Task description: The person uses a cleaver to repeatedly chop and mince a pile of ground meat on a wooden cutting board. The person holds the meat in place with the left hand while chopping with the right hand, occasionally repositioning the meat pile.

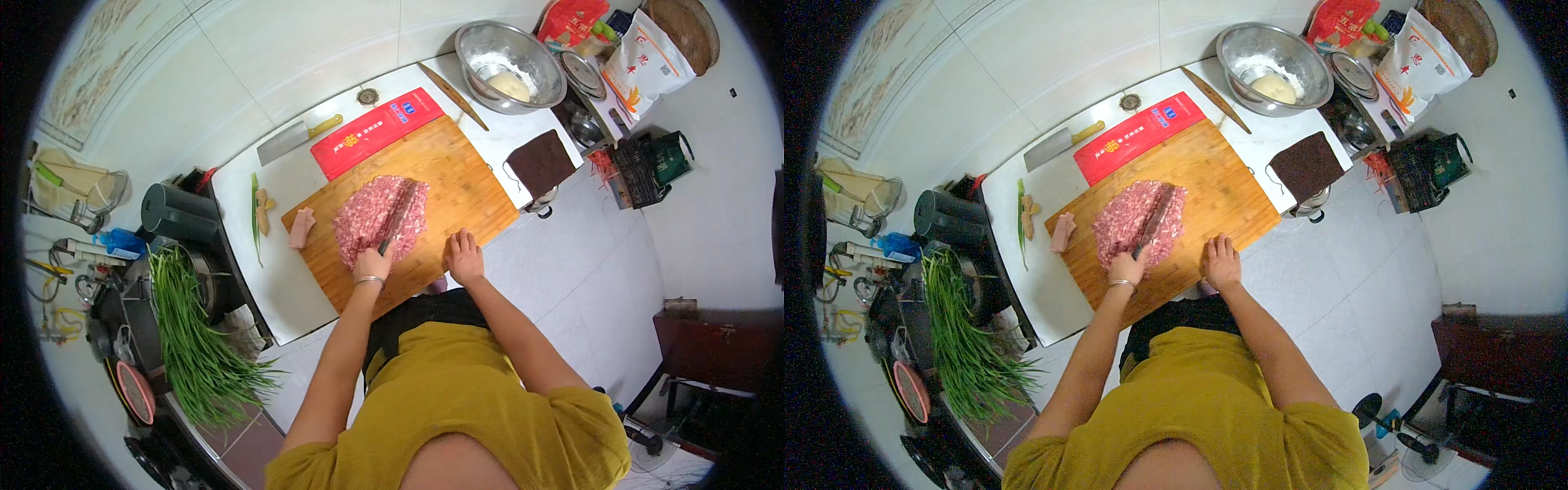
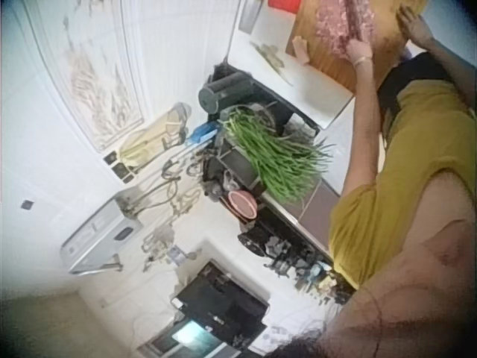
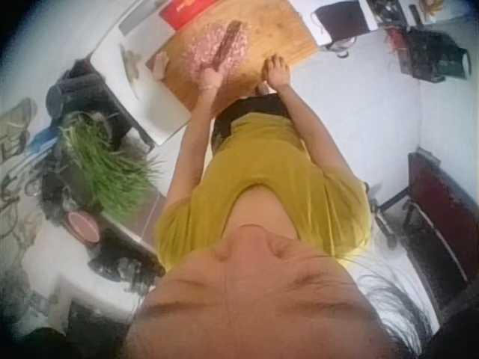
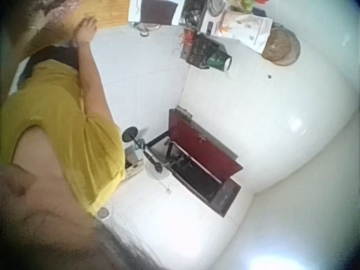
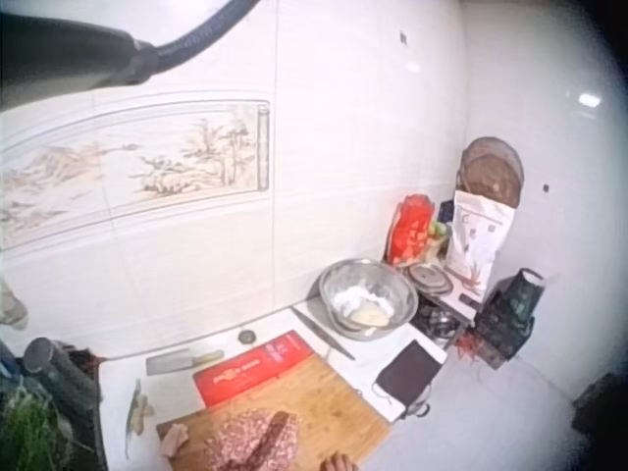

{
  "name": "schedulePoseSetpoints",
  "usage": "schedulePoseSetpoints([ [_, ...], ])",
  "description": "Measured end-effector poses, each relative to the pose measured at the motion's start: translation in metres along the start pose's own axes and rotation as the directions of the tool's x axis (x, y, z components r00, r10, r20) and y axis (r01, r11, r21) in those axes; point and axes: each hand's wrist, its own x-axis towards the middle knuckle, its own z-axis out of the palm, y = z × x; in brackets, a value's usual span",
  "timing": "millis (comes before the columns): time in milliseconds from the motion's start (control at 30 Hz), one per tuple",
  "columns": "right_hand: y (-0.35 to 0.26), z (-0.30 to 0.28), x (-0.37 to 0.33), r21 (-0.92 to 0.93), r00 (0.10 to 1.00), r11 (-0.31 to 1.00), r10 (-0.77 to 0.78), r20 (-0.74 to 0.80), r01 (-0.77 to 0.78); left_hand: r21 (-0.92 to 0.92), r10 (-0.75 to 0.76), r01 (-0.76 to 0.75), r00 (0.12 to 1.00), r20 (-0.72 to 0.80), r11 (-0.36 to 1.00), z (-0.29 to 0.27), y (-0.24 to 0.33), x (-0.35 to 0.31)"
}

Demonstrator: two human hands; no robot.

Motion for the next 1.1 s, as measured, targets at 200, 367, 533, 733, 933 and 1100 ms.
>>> schedulePoseSetpoints([
  [200,0.001,0.008,0.002,0.023,0.996,1.000,-0.012,-0.085,0.014,-0.302,0.232,-0.338,0.912,-0.339,0.891,-0.036,0.014,-0.029],
  [367,0.001,0.002,0.001,0.028,0.999,1.000,-0.003,-0.032,0.004,0.033,0.033,-0.032,0.999,-0.029,0.999,0.002,-0.003,-0.012],
  [533,0.000,0.006,-0.001,-0.010,0.999,1.000,-0.004,-0.035,0.003,-0.206,0.171,-0.217,0.960,-0.222,0.954,-0.034,0.011,-0.019],
  [733,-0.006,-0.005,-0.001,-0.010,0.999,0.999,0.032,0.028,-0.032,0.008,-0.017,0.017,0.999,0.051,1.000,-0.007,-0.009,-0.001],
  [933,-0.002,0.004,0.000,0.008,0.999,1.000,0.011,-0.034,-0.011,-0.242,0.081,-0.114,0.986,-0.143,0.964,-0.045,0.001,-0.009],
  [1100,-0.003,0.001,-0.003,0.031,1.000,0.999,0.027,0.000,-0.027,0.018,-0.029,0.030,0.999,-0.040,0.999,-0.004,-0.019,0.020],
])
